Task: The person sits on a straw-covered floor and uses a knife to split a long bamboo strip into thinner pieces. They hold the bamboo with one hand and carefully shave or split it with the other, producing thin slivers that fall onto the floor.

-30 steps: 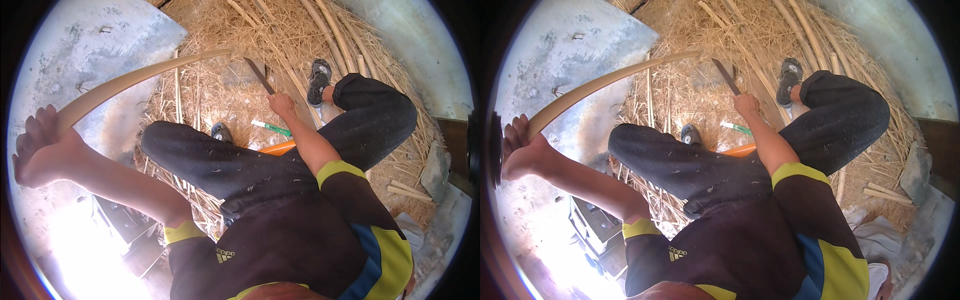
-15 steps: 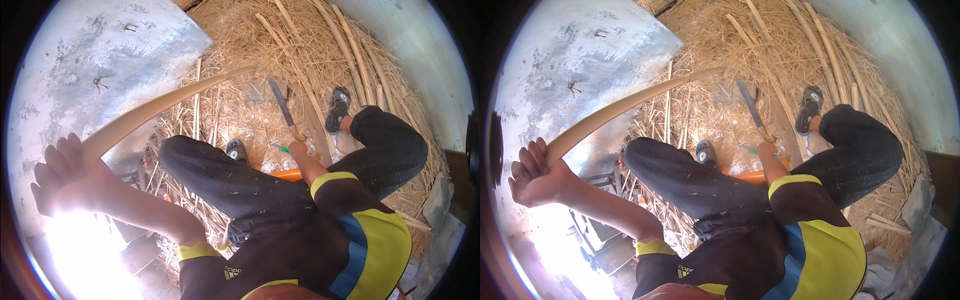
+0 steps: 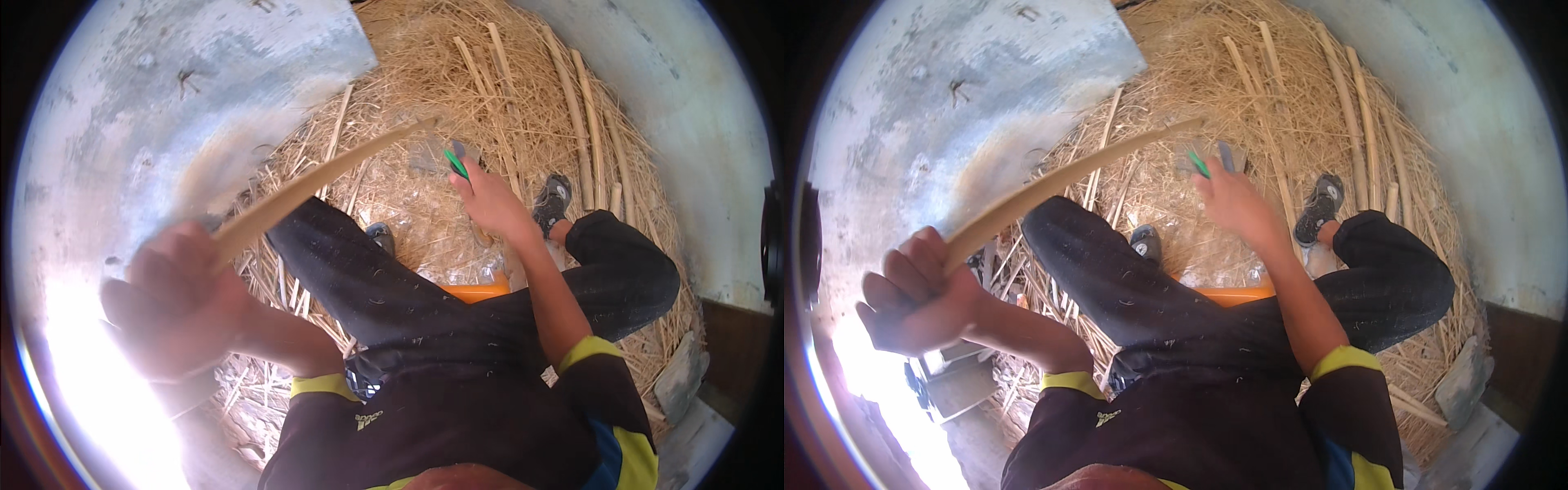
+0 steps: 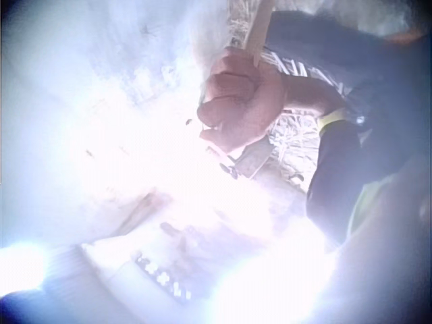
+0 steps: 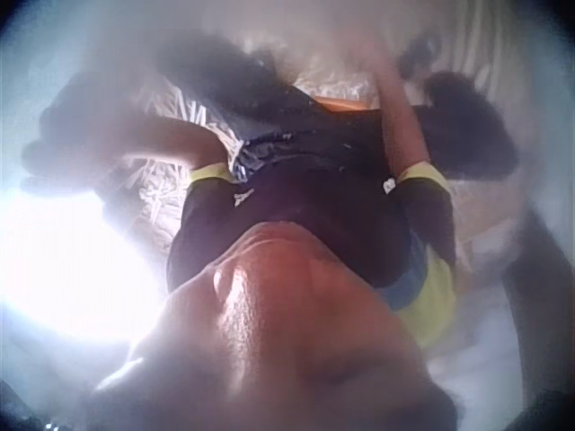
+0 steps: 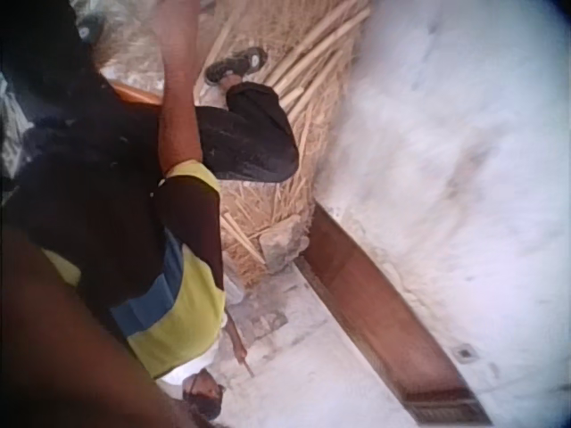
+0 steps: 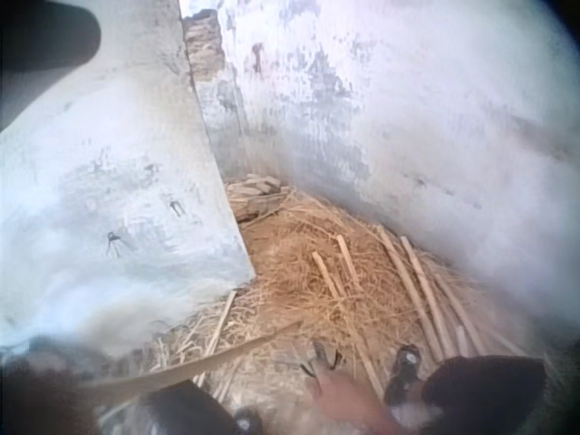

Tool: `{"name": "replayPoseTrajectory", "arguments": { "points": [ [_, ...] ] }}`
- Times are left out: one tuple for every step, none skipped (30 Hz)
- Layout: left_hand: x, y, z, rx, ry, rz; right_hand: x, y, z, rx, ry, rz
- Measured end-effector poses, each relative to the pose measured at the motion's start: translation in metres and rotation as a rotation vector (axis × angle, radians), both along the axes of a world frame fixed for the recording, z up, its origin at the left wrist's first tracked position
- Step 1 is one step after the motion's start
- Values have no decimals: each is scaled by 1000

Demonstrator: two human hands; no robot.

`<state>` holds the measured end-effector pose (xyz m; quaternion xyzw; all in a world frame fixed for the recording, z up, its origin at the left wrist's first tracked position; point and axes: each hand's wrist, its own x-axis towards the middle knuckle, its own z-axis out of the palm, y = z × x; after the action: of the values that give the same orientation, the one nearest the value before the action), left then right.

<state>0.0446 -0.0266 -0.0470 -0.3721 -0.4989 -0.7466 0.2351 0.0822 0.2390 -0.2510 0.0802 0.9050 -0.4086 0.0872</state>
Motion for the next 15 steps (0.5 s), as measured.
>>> {"name": "replayPoseTrajectory", "arguments": {
  "points": [
    [8, -3, -5, -5, 25, -177, 11, -26, 56, -111, 84, -11],
    [18, 1, -8, -49, 78, -198, 23, -46, 77, -158, 235, 85],
    [22, 10, -12, -46, 95, -198, 36, -61, 92, -196, 386, 150],
    [30, 16, -14, -51, 107, -174, 47, -80, 106, -257, 432, 169],
    [41, 21, -17, -16, 87, -99, 57, -95, 116, -318, 482, 188],
    [47, 23, -18, 20, 70, -28, 65, -104, 121, -323, 494, 186],
    [50, 22, -20, -7, 132, 60, 71, -111, 125, -328, 506, 183],
    [52, 21, -22, -36, 192, 151, 75, -116, 127, -336, 517, 181],
    [52, 18, -24, -11, 196, 164, 76, -118, 125, -242, 445, 172],
    [53, 15, -27, 12, 198, 176, 74, -119, 121, -149, 372, 160],
    [53, 10, -30, 88, 142, 115, 74, -119, 118, -55, 297, 151],
    [54, 7, -31, 163, 86, 52, 75, -118, 121, -44, 313, 176],
    [56, 7, -31, 168, 75, 54, 78, -116, 128, -33, 329, 200],
    [57, 7, -32, 172, 60, 48, 80, -115, 131, -20, 341, 218],
    [59, 7, -32, 177, 44, 44, 84, -118, 129, -44, 417, 215]
  ]
}}
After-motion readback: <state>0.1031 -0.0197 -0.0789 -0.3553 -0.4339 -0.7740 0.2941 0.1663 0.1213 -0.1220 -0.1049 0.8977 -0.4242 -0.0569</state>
